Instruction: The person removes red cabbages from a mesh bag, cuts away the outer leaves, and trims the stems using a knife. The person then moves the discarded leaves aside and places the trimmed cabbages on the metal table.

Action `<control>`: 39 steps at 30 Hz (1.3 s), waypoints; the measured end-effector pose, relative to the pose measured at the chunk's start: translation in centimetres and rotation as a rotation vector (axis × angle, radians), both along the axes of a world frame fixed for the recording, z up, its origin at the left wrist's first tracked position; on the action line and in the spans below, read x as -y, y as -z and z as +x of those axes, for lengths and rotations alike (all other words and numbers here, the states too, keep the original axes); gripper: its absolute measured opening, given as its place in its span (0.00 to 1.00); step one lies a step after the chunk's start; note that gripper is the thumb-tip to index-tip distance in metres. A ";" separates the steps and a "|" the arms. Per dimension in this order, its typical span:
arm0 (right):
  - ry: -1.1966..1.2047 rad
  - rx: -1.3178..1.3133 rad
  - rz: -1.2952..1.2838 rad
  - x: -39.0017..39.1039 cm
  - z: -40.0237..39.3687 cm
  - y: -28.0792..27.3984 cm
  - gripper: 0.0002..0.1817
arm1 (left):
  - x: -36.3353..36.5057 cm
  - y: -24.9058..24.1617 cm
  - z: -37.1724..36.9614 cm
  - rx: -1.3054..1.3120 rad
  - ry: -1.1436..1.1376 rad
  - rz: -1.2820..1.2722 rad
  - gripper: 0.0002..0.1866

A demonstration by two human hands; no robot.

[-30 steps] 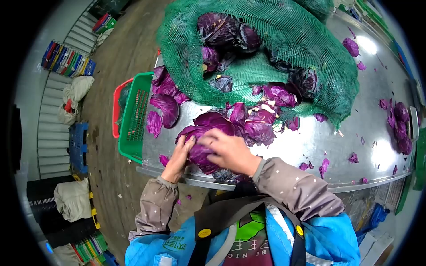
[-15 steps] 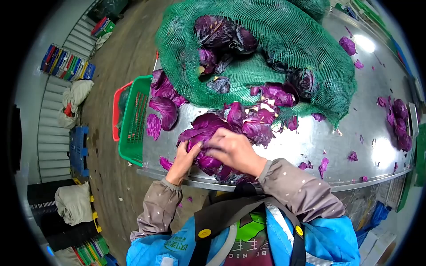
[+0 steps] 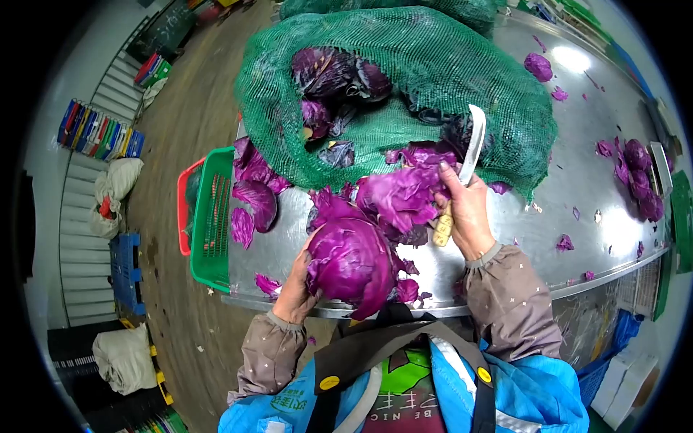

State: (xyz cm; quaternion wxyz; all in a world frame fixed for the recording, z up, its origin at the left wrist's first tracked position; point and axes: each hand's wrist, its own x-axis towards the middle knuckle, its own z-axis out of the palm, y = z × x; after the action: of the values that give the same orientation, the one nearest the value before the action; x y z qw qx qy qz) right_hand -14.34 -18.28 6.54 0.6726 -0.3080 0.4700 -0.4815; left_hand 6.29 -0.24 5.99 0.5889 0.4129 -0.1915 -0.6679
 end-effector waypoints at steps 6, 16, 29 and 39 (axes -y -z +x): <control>-0.496 -0.518 -0.727 -6.3 1.0 -1.4 0.36 | 0.3 0.5 -0.4 0.040 -0.179 -0.042 0.52; -0.550 -1.061 -0.733 -1.1 -0.7 -0.7 0.17 | -2.0 2.7 0.1 -0.054 -0.259 0.072 0.44; -0.719 -1.059 -1.071 -3.9 1.9 -3.8 0.18 | -3.4 5.0 0.2 -0.249 -0.219 0.037 0.41; -0.644 -0.707 -0.715 -4.1 0.8 -3.3 0.38 | -0.5 3.3 -0.6 -0.771 -0.112 -0.224 0.31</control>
State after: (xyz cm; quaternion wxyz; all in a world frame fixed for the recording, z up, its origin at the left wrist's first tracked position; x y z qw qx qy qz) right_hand -13.54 -14.17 9.80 0.4420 -0.7840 0.3571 -0.2499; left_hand 5.67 0.30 2.64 0.6946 0.0752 -0.0054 -0.7155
